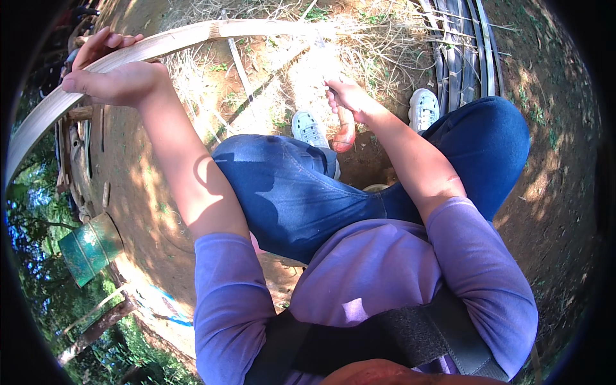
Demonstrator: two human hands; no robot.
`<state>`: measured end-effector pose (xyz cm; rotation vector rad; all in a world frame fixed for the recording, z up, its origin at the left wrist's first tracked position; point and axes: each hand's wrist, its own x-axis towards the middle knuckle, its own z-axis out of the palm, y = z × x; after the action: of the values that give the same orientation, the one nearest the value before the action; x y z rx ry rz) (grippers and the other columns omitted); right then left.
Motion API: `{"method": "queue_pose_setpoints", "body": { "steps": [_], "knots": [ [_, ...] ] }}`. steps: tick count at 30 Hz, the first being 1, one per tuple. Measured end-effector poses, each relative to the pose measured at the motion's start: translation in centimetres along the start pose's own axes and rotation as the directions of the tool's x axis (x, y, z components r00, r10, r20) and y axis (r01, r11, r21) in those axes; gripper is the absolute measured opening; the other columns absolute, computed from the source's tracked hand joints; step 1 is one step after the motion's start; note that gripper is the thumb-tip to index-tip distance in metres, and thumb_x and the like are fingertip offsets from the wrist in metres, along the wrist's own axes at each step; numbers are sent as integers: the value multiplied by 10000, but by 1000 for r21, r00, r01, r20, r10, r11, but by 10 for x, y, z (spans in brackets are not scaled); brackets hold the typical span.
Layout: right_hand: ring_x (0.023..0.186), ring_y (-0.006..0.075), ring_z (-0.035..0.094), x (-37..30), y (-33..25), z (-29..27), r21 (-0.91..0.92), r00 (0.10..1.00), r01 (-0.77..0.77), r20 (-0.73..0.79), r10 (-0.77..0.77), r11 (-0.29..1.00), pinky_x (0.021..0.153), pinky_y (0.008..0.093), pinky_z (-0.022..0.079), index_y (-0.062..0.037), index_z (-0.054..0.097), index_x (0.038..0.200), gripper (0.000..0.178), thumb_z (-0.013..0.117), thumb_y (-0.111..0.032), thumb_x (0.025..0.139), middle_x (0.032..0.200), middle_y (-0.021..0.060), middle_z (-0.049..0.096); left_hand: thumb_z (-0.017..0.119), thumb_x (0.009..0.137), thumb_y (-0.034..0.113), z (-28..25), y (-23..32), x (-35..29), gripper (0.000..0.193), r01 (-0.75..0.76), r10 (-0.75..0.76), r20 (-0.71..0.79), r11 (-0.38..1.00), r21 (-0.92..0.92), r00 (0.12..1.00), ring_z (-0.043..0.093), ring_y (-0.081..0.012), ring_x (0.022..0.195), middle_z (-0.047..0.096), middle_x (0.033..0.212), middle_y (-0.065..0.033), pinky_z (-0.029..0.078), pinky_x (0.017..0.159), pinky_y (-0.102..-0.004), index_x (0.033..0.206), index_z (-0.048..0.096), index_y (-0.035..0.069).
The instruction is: The person shaves a strip of bamboo using a machete. They hold the long bamboo piece with one hand and scrape the surface with the blade, rotating the piece and repeating the action.
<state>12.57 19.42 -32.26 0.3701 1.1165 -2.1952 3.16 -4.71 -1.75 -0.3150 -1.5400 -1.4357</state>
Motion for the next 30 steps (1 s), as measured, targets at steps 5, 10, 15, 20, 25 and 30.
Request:
{"method": "queue_pose_setpoints", "body": {
  "steps": [5, 10, 15, 20, 25, 30],
  "knots": [
    [570, 129, 513, -12, -5, 15, -101, 1000, -4, -10, 3, 995, 540, 295, 474, -45, 539, 1067, 197, 490, -230, 1023, 690, 10, 519, 196, 960, 748, -5, -4, 4, 853, -19, 21, -31, 998, 57, 999, 506, -183, 562, 522, 671, -90, 511, 501, -327, 830, 613, 15],
    [577, 146, 535, -23, -9, 23, -201, 999, 46, 17, -44, 979, 543, 314, 498, -10, 535, 1097, 232, 501, -220, 1007, 689, 41, 532, 181, 958, 751, -5, -9, 5, 859, -9, 12, -47, 998, 64, 999, 524, -174, 563, 522, 665, -82, 523, 511, -310, 814, 605, 19],
    [546, 145, 530, -33, -13, 40, -194, 995, 70, 90, -54, 978, 499, 310, 497, -30, 492, 1032, 223, 515, -252, 1023, 679, 43, 528, 177, 959, 750, -5, -7, 7, 860, -8, 12, -50, 997, 76, 999, 529, -165, 556, 521, 667, -80, 529, 518, -295, 804, 597, 16],
    [522, 129, 525, -49, -23, 56, -243, 991, 75, 122, -47, 967, 471, 290, 493, -45, 489, 1022, 259, 543, -299, 1027, 667, 30, 525, 156, 975, 714, -6, -10, 6, 843, 28, -24, -67, 997, 68, 997, 513, -191, 572, 533, 687, -82, 501, 540, -318, 816, 616, 26],
    [483, 117, 512, -65, -36, 79, -320, 986, 89, 165, -37, 943, 450, 275, 484, -47, 509, 1006, 264, 548, -307, 1028, 637, 17, 511, 168, 969, 725, -11, -14, 8, 845, 17, -13, -57, 997, 71, 998, 503, -190, 560, 526, 687, -84, 512, 537, -322, 823, 614, 22],
    [484, 104, 507, -74, -40, 88, -383, 975, 158, 208, -82, 910, 444, 262, 461, -52, 512, 1044, 230, 504, -281, 1049, 620, 18, 511, 176, 970, 724, -13, -17, 11, 839, 36, -34, -51, 998, 54, 998, 496, -188, 561, 526, 701, -88, 514, 538, -317, 838, 609, 17]
  ]
}}
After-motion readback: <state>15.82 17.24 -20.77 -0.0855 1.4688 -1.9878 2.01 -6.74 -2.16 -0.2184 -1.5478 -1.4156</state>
